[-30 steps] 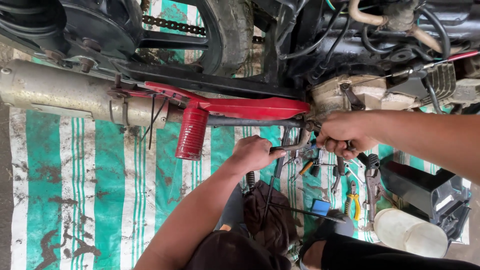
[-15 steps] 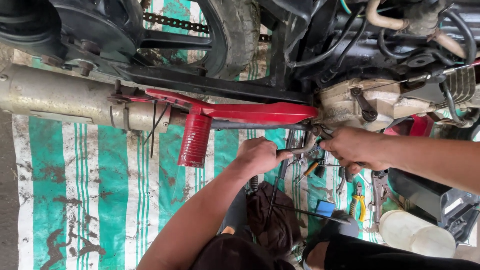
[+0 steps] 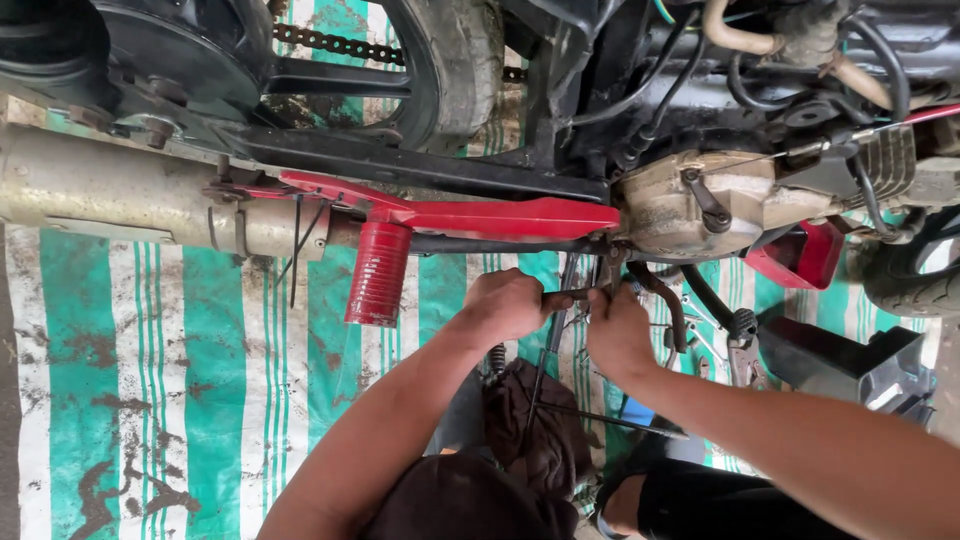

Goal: Repairing the footrest assembly of a motorcycle using hand tools like wrenches and pliers.

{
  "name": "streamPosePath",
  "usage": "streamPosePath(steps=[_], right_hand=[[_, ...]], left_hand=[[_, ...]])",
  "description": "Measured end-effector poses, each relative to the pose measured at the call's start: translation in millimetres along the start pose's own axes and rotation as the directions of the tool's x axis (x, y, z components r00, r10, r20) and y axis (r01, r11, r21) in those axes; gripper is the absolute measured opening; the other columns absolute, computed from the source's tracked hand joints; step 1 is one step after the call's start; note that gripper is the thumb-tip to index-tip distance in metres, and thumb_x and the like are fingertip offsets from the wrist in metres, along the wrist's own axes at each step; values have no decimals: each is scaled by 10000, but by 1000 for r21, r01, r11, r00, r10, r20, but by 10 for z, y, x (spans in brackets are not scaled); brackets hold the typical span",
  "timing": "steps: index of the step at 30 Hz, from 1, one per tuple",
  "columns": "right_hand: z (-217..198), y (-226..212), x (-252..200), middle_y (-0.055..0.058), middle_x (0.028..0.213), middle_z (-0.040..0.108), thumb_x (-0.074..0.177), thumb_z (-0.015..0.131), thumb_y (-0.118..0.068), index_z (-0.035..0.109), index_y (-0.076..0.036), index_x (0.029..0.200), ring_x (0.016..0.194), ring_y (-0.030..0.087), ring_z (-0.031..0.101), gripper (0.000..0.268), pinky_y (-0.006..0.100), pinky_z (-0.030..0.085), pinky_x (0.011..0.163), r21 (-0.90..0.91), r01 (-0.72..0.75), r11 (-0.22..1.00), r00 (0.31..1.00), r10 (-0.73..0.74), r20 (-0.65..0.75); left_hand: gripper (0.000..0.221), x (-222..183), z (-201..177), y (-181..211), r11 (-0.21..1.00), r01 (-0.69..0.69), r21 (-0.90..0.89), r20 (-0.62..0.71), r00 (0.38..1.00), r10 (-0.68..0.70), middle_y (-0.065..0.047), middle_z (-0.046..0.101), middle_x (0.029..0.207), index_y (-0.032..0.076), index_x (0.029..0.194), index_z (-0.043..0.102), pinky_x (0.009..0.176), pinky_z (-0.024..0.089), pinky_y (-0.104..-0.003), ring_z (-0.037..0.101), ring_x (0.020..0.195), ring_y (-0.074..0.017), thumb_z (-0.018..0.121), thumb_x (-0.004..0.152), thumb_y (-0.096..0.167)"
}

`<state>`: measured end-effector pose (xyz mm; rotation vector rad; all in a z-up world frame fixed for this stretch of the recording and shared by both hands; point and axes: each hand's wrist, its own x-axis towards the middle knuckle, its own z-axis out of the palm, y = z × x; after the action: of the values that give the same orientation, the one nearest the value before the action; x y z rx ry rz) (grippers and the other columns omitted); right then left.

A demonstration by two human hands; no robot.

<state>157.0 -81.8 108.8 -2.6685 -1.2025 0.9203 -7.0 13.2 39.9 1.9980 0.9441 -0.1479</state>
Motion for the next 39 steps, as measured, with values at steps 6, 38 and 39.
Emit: streamPosePath(steps=[6, 38, 39], right_hand=[[504, 96, 144, 359, 1065, 759, 1172, 510, -372, 546, 12, 1179, 1088, 619, 723, 385, 727, 607, 879, 101, 52, 994, 955, -20, -294], [-1494, -164, 68, 77, 969, 827, 998, 590, -346, 834, -180, 981, 929, 376, 807, 296, 517, 660, 803, -807, 421, 414, 854, -482, 198], [-1527, -206, 163, 55, 991, 799, 945, 599, -252, 807, -128, 898, 844, 375, 768, 246, 487, 629, 749, -812, 556, 177, 716, -598, 360]], left_hand=[[801, -37, 20, 78, 998, 61, -23, -30, 998, -61, -123, 822, 867, 155, 823, 830, 915, 626, -485, 814, 1031, -356, 395, 1020, 799], [851, -44, 70, -42, 999, -16, -38, -8, 1000, 16, -103, 780, 869, 148, 786, 729, 972, 607, -487, 759, 1182, -349, 347, 1051, 860], [872, -40, 61, -31, 1000, 7, -10, 11, 1000, -7, -97, 804, 929, 159, 810, 757, 997, 611, -483, 757, 1215, -334, 332, 1019, 892]])
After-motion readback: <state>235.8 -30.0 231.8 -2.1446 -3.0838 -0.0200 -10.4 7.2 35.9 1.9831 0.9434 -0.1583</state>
